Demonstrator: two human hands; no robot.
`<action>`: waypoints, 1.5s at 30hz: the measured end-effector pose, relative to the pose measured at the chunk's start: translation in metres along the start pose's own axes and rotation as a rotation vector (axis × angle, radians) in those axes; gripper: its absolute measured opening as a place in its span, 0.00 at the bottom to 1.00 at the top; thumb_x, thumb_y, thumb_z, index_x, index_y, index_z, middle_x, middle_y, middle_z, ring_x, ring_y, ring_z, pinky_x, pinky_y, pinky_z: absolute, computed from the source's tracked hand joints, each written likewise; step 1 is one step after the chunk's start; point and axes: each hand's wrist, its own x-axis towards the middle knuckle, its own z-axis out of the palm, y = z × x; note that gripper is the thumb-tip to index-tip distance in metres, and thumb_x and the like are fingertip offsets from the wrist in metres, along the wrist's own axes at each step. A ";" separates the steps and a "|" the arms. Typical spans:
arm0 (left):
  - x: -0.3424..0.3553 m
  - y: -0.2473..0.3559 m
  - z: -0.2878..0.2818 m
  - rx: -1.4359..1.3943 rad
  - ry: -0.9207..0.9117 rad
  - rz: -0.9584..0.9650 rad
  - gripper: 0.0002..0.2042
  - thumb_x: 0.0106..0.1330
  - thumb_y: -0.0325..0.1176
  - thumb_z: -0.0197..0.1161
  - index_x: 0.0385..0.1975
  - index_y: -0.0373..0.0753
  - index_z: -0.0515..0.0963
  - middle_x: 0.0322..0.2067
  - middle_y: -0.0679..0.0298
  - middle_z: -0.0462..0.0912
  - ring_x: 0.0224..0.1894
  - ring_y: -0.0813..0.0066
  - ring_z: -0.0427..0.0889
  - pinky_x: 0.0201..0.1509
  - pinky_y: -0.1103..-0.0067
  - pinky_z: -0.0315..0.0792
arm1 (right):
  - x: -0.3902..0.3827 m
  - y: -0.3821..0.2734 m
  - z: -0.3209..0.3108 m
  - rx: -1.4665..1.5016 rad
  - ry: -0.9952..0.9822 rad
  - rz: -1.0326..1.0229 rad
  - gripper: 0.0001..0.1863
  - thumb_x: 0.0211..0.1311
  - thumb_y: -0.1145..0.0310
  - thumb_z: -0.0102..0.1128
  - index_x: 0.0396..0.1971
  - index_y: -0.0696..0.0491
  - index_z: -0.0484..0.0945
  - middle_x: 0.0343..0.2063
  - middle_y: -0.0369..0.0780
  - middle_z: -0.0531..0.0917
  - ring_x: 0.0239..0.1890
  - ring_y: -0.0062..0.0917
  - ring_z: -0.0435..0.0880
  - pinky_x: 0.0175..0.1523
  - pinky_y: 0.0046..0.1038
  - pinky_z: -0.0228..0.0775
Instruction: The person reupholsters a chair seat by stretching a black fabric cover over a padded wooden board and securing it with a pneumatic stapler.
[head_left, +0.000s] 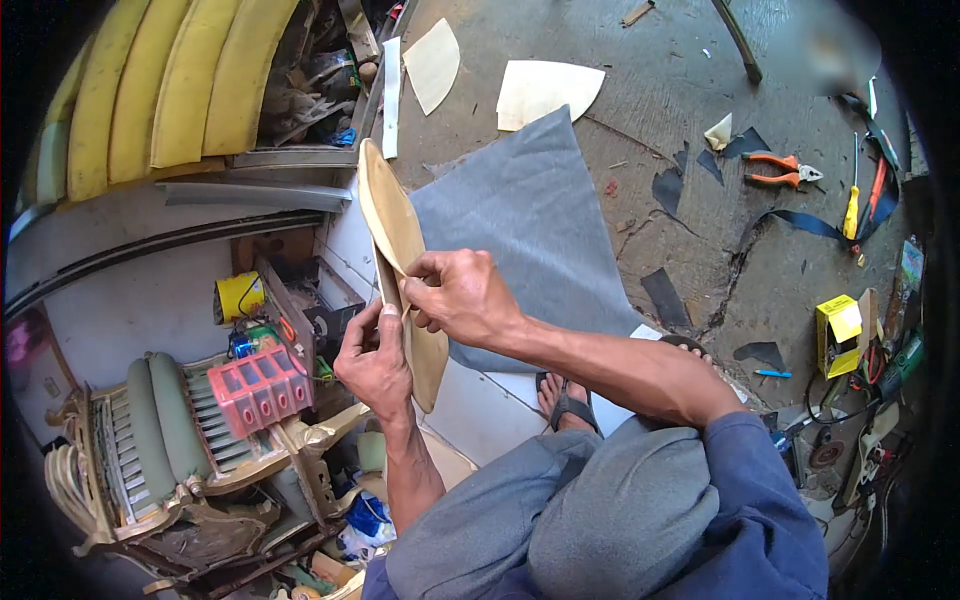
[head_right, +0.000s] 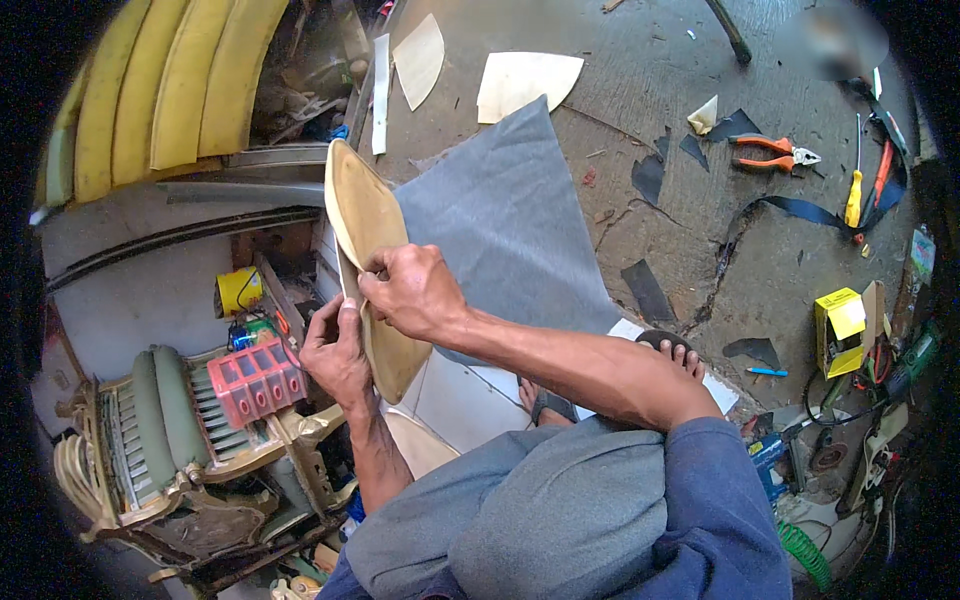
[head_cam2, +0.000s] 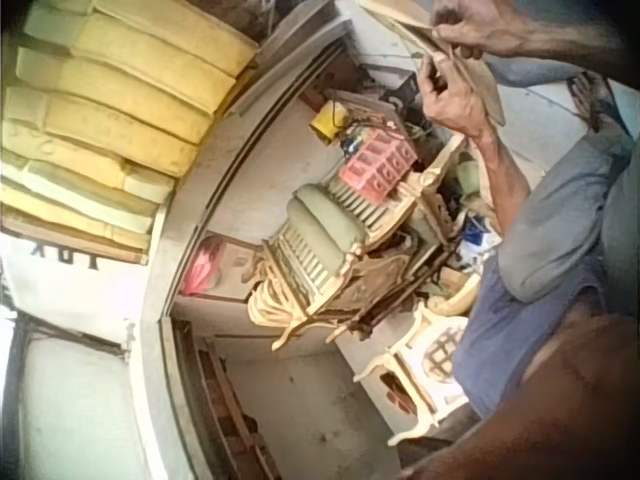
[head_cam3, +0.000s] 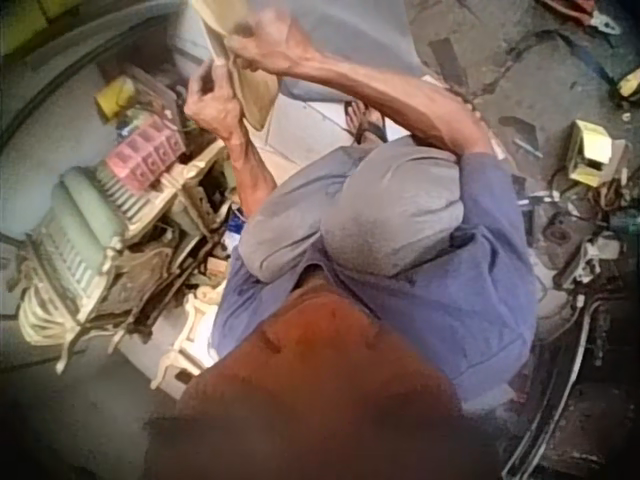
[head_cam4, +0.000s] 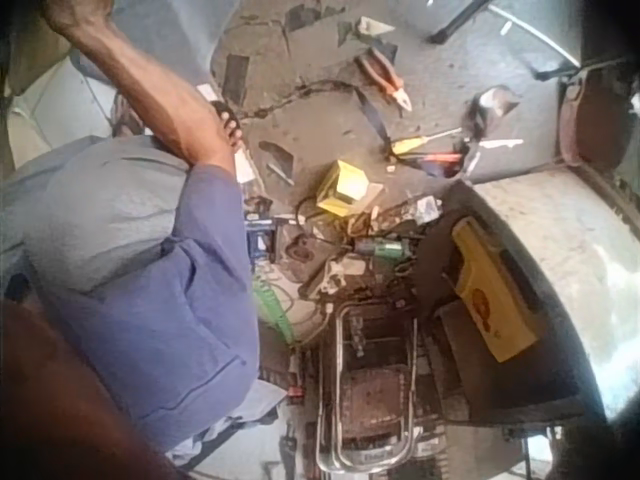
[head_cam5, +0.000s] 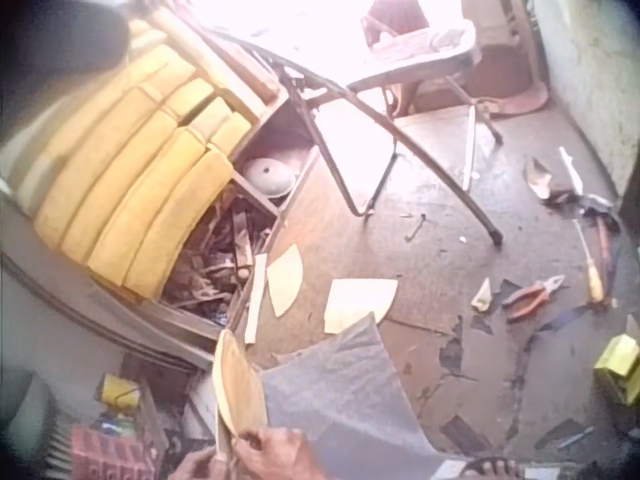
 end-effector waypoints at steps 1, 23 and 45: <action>0.000 -0.002 0.000 -0.017 -0.004 -0.007 0.12 0.66 0.29 0.69 0.45 0.29 0.86 0.32 0.62 0.88 0.33 0.82 0.81 0.40 0.83 0.75 | 0.000 0.000 0.000 0.005 -0.002 0.001 0.16 0.66 0.67 0.60 0.39 0.67 0.85 0.23 0.44 0.88 0.23 0.22 0.88 0.30 0.26 0.83; -0.079 -0.039 0.131 0.230 -0.515 0.525 0.21 0.58 0.36 0.73 0.48 0.33 0.79 0.37 0.53 0.81 0.38 0.51 0.82 0.47 0.63 0.74 | -0.028 0.088 -0.125 -0.508 0.375 0.252 0.16 0.64 0.63 0.59 0.42 0.60 0.87 0.29 0.47 0.89 0.31 0.29 0.89 0.41 0.32 0.81; -0.101 -0.083 0.198 0.134 -0.554 0.295 0.04 0.59 0.29 0.62 0.29 0.37 0.76 0.27 0.51 0.82 0.31 0.47 0.81 0.40 0.59 0.67 | -0.025 0.164 -0.144 -0.552 0.472 0.347 0.20 0.66 0.56 0.61 0.46 0.57 0.86 0.36 0.50 0.89 0.40 0.40 0.89 0.45 0.38 0.79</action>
